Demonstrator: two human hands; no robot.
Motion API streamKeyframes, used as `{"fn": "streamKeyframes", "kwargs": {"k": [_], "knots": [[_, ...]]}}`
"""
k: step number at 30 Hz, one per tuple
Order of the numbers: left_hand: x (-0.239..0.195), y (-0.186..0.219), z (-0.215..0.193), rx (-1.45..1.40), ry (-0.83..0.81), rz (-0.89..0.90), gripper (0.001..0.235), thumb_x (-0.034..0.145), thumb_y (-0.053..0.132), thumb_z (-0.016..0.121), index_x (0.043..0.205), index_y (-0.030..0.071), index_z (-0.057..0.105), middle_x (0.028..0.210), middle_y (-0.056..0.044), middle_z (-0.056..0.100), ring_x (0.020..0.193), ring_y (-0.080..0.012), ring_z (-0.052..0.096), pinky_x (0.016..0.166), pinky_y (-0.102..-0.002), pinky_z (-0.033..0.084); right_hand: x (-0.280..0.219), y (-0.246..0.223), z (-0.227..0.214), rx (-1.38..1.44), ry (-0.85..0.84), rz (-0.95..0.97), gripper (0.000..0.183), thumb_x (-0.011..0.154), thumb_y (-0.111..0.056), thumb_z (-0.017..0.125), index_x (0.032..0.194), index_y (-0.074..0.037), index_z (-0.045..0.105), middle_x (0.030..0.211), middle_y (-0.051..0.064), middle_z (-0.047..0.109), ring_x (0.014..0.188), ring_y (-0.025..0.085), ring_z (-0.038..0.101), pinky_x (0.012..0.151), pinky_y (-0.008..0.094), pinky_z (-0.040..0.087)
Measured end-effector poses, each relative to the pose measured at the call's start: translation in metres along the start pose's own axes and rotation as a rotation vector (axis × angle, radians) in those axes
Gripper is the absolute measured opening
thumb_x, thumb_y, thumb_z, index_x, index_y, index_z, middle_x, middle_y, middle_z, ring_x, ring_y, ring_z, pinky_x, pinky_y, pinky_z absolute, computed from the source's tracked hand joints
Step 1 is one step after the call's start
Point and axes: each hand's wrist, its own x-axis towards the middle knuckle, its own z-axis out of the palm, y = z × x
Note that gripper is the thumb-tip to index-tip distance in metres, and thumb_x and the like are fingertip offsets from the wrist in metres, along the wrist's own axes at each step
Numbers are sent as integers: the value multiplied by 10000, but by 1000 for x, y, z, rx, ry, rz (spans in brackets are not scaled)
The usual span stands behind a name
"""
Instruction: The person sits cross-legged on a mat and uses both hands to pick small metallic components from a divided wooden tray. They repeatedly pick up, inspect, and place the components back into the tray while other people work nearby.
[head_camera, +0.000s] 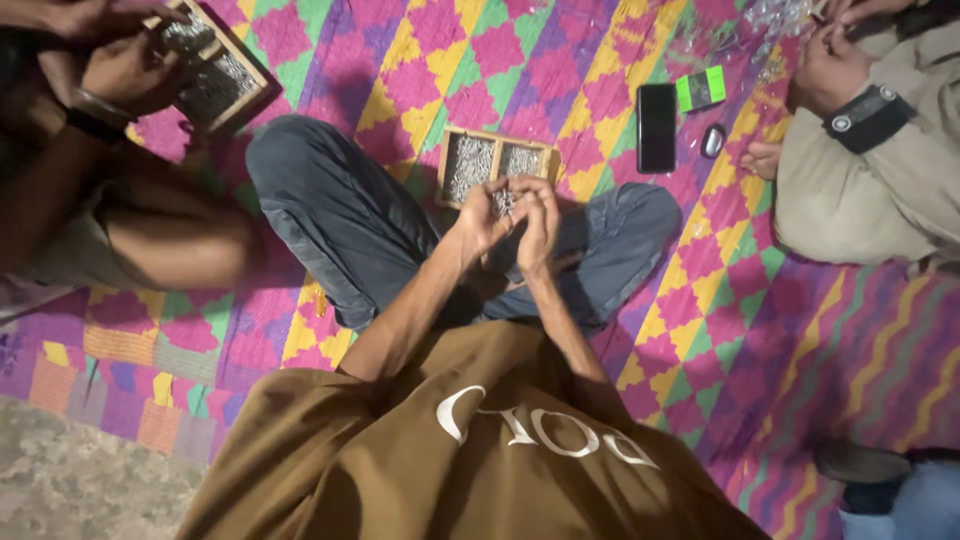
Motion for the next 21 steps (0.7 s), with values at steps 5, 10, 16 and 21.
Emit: {"fn": "streamKeyframes", "kwargs": {"k": [5,10,16,21], "knots": [[2,-2,-16,88,366,-153,404,1045,231,252,1198,-1,545,1038,-167,678,904,-274,711,843,-394,616,1,-37,-9,-905,-192,-365,189,832,-115,804,1005,-49,768,1175,127,646,1145,338,566,993,421,442],[25,-3,-34,242,259,-144,341,1081,207,340,1189,-31,560,979,-147,662,838,-257,664,794,-389,560,9,-23,-18,-940,-183,-351,152,779,-60,812,922,-61,761,1078,65,707,1085,316,604,970,407,487],[32,0,-19,332,272,-150,358,1024,199,345,1120,-37,596,965,-169,692,915,-277,665,893,-410,567,17,8,-31,-688,-137,-343,99,925,-72,741,997,-24,693,1069,116,705,887,211,664,799,338,553],[21,13,-14,808,335,-62,288,1038,233,513,1040,-1,680,913,-89,652,823,-185,592,756,-339,510,21,37,-39,-602,-34,-77,135,1017,-153,678,1070,-30,661,849,99,741,715,144,700,630,317,549]]}}
